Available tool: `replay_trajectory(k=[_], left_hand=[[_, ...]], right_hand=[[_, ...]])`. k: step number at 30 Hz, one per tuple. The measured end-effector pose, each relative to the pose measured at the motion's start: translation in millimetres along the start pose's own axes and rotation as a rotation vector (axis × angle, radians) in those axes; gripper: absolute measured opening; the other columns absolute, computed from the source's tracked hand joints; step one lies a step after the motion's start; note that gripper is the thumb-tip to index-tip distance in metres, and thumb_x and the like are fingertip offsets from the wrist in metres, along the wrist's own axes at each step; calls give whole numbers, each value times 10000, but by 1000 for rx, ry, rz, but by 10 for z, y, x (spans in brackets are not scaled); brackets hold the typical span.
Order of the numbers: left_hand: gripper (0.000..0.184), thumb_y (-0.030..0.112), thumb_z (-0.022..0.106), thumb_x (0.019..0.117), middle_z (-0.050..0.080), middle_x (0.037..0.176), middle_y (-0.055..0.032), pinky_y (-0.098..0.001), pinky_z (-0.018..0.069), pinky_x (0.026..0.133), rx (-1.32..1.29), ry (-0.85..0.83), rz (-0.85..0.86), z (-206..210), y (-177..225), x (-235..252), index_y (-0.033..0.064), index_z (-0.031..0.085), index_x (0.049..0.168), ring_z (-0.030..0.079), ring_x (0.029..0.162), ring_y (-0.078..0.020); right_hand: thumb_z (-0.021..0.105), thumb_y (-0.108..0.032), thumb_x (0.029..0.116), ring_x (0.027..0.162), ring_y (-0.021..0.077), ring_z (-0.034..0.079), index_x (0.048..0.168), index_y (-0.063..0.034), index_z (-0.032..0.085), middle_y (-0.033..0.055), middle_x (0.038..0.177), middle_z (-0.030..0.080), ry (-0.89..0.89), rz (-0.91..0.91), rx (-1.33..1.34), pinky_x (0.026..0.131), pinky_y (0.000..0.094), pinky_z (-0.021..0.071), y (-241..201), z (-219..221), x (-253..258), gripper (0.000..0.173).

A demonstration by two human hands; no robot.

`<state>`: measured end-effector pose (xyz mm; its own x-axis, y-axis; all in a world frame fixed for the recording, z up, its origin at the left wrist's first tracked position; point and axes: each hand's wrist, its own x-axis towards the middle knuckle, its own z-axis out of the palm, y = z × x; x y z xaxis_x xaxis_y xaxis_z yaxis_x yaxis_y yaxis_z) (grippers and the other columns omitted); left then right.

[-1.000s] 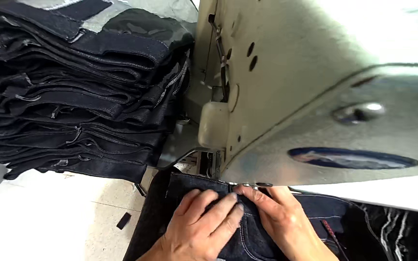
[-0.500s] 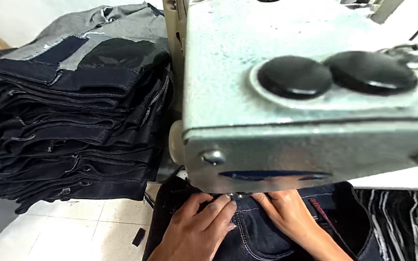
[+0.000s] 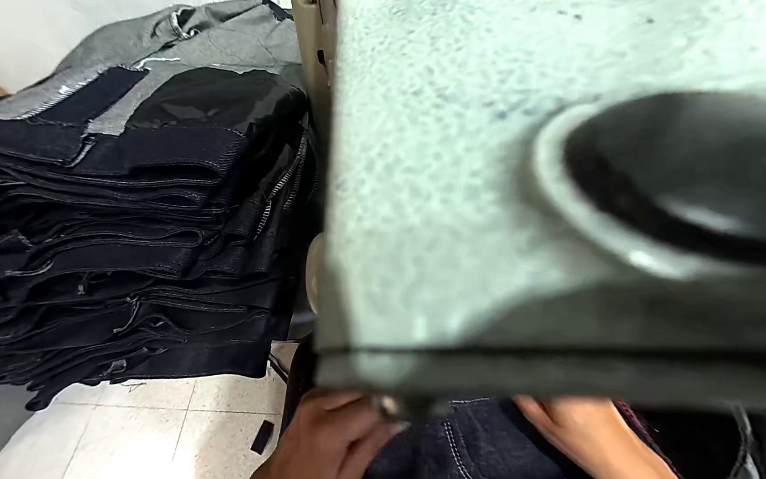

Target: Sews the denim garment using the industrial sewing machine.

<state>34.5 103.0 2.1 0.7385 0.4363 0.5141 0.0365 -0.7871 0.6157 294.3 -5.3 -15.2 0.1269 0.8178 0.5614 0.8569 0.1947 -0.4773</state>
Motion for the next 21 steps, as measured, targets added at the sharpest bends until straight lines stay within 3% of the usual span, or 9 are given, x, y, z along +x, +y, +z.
replay_trajectory(k=[3,7,10,21], left_hand=[[220,259,594,1036,755,1071,-5,-172,531,951,100,167,-193,-35,11,-2,94,740,1039,670,1077,-7],[319,296,603,1019,762,1021,-72,-226,580,885,121,113,-349,29,-64,-31,20,731,1113,716,959,-45],[384,346,553,1042,755,1053,-86,-244,559,933,72,41,-393,73,-74,-3,14,716,1141,706,1018,-62],[504,386,461,1064,719,1108,-154,-324,543,954,43,-78,-541,116,63,142,-52,617,1259,694,1048,-154]], right_hand=[[501,-437,1059,705,144,599,823,-108,683,35,712,634,-4,28,6,684,307,442,-8,-15,-21,444],[470,-462,1064,711,137,597,790,-130,667,14,698,620,18,28,-31,682,306,446,-24,27,1,474],[452,-469,1066,703,130,597,783,-145,659,-2,693,607,10,28,-57,678,306,457,-9,28,-3,478],[446,-455,1056,739,157,640,809,-138,705,2,727,642,-20,55,-126,698,334,508,22,16,-56,478]])
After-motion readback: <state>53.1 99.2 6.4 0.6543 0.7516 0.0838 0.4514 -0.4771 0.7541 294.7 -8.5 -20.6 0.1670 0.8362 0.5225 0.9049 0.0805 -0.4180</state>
